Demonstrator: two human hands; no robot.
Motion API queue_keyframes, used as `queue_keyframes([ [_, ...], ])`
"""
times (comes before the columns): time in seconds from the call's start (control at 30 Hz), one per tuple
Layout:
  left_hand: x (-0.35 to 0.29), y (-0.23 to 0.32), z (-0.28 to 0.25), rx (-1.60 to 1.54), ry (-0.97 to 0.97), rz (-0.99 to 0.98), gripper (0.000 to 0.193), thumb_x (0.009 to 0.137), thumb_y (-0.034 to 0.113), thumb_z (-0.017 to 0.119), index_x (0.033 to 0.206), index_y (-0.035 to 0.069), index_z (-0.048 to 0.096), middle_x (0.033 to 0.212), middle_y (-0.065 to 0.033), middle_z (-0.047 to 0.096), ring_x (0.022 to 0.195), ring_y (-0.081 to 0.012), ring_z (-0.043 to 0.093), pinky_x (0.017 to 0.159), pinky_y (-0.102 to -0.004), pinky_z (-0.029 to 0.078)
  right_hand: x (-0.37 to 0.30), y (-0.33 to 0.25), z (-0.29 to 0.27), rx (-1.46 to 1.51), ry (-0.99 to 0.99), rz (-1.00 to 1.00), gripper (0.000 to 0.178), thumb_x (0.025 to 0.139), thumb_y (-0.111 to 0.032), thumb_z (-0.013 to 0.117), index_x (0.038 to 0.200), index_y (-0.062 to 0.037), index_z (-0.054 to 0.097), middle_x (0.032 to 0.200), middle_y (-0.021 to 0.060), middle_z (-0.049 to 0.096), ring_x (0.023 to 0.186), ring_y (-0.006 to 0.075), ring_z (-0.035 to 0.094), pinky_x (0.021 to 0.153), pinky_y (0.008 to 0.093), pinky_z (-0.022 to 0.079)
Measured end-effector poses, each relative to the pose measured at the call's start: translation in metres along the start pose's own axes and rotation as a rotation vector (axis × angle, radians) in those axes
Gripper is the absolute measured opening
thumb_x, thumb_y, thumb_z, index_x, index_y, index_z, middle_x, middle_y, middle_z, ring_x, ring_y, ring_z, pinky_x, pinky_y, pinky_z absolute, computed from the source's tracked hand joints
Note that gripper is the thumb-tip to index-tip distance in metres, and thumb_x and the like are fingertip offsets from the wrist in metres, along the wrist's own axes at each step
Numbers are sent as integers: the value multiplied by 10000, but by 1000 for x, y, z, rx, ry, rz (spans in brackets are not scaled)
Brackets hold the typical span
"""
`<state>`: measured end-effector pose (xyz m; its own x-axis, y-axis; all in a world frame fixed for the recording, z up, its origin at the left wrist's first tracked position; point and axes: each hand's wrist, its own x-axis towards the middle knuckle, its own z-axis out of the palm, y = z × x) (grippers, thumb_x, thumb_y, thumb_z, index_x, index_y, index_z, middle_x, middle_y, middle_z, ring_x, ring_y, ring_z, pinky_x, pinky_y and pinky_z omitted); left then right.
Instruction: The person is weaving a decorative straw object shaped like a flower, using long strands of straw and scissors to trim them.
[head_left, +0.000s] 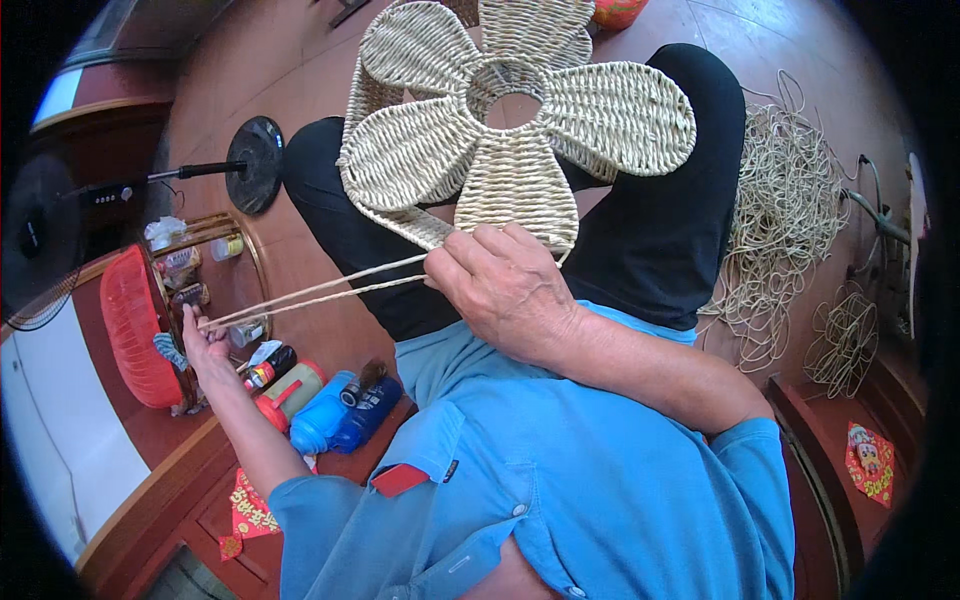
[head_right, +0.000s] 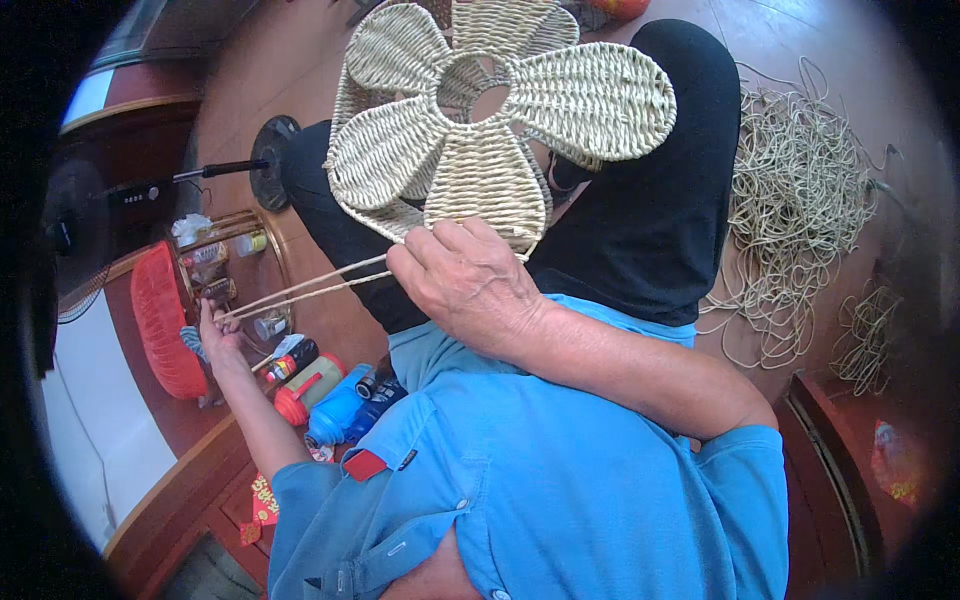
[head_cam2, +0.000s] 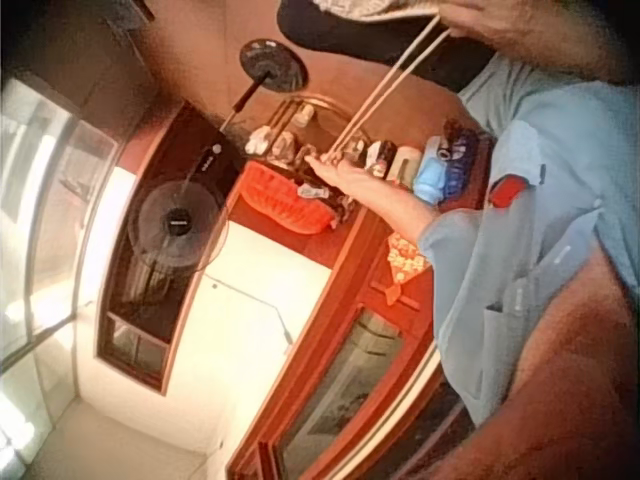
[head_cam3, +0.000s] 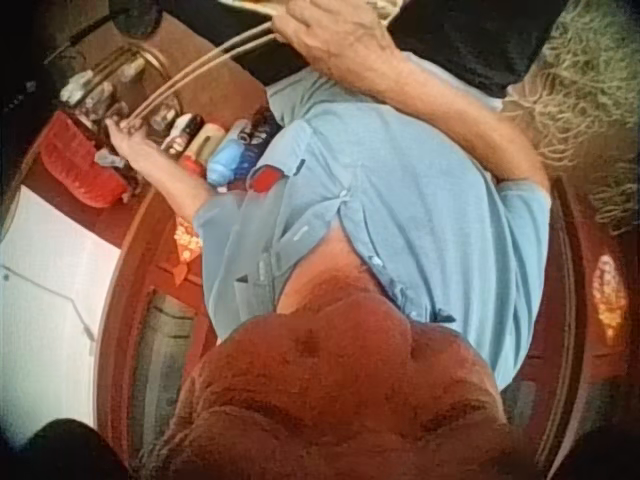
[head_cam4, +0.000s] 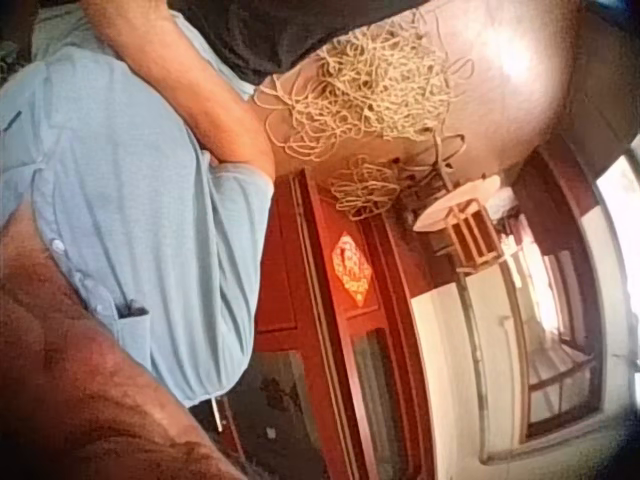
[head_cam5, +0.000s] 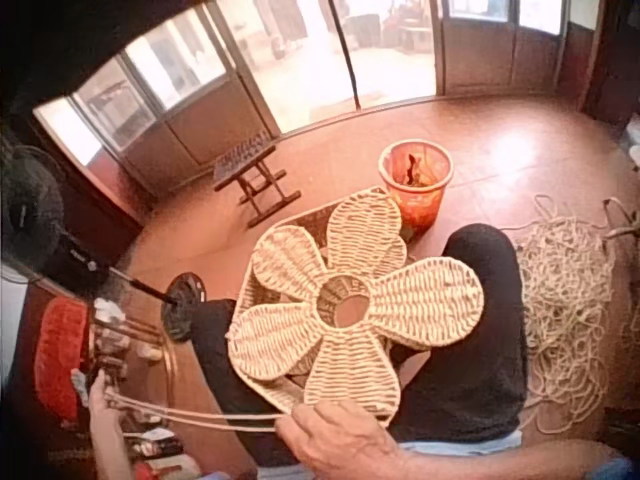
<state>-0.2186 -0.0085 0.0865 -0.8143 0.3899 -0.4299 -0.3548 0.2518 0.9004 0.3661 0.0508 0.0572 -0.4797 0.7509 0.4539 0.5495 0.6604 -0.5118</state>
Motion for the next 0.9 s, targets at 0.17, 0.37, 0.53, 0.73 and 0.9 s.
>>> queue_keyframes([
  [0.17,25,-8,-21,114,77,-137,382,1092,508,647,870,198,650,526,98,380,407,-69,275,426,-276,197,0,2,2,-4,-2,-17,109,844,-196,678,851,-151,579,834,20,518,815,170,596,711,339,465],
  [0.37,28,-32,-18,253,106,-31,386,1078,531,661,873,204,649,549,99,401,443,-78,302,439,-286,223,-2,6,-1,-4,-17,-76,104,850,-208,676,864,-150,592,848,17,526,822,165,589,704,335,467],
  [0.53,30,-41,-16,445,315,326,418,1041,568,699,944,161,708,659,13,511,544,-171,476,527,-331,401,-4,7,-4,37,-57,-49,114,867,-198,655,956,-139,616,910,18,537,881,170,598,757,335,478],
  [0.73,70,-46,-59,357,297,99,395,1080,487,599,1173,115,695,761,-43,558,800,-243,606,713,-419,528,-6,11,-2,73,-28,-63,116,864,-200,651,957,-141,615,906,23,528,872,174,589,758,338,479],
  [0.9,92,-28,-104,99,430,56,363,1093,529,518,1004,188,604,713,-1,508,505,-184,449,430,-376,348,-8,12,-2,106,-26,-60,117,887,-204,675,964,-135,621,908,26,533,877,190,591,762,350,473],
])
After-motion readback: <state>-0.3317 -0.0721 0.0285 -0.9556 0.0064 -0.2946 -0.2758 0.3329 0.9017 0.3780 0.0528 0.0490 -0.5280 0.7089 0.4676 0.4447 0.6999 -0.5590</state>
